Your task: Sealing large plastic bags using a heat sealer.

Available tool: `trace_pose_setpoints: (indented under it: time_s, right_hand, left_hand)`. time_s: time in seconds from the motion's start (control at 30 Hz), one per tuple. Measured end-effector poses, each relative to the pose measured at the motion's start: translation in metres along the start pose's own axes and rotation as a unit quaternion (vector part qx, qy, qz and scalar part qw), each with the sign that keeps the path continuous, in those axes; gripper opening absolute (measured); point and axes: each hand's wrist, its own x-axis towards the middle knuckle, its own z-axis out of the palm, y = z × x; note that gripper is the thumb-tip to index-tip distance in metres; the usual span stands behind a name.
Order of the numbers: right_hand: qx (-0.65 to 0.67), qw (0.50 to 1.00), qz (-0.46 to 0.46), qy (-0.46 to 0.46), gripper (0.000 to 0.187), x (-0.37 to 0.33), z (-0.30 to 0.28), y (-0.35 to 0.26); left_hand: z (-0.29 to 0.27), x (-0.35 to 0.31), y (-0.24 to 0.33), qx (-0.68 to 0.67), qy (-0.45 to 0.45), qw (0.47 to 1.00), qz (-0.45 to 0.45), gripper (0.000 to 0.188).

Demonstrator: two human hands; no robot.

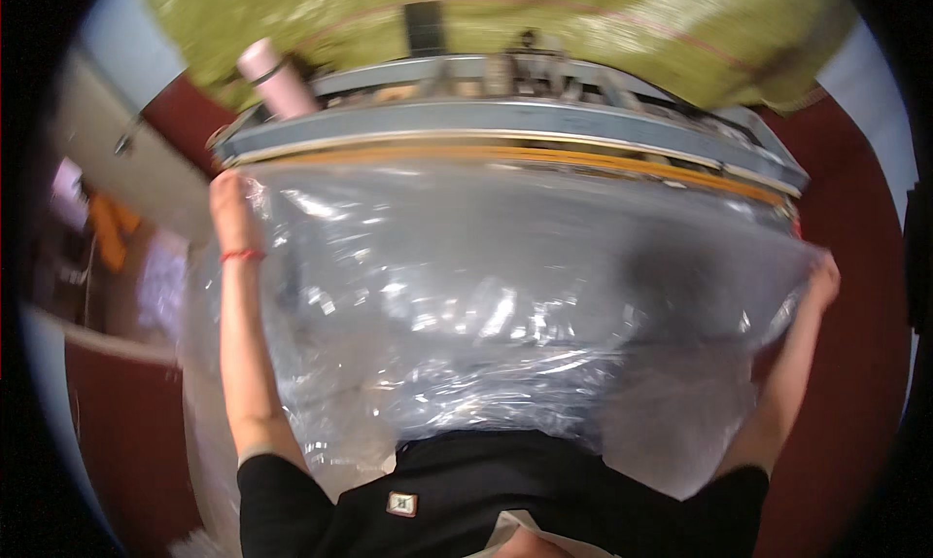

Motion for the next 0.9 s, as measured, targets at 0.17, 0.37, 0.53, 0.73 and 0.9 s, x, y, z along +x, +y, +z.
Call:
trace_pose_setpoints:
  time_s: [0.17, 0.37, 0.53, 0.73, 0.9]
  right_hand:
    - [-0.198, 0.970, -0.135, 0.036, 0.023, -0.015, 0.106, 0.036]
    - [-0.054, 0.998, -0.018, -0.004, 0.018, -0.032, 0.174, 0.000]
    - [-0.009, 0.998, -0.050, 0.028, 0.014, -0.025, 0.181, 0.010]
    - [0.013, 0.999, 0.035, 0.001, 0.011, -0.018, 0.181, 0.002]
    - [0.090, 0.993, 0.066, 0.027, 0.008, -0.031, 0.178, -0.056]
  left_hand:
    - [0.000, 0.040, -0.137, 0.001, 0.041, 0.992, -0.119, 0.018]
    - [0.001, 0.073, -0.178, -0.055, 0.032, 0.993, -0.100, 0.010]
    - [0.003, 0.078, -0.183, -0.088, 0.047, 0.992, -0.080, 0.010]
    - [-0.011, 0.077, -0.182, -0.075, 0.037, 0.991, -0.105, 0.014]
    - [-0.007, 0.074, -0.149, -0.147, 0.067, 0.975, -0.151, 0.019]
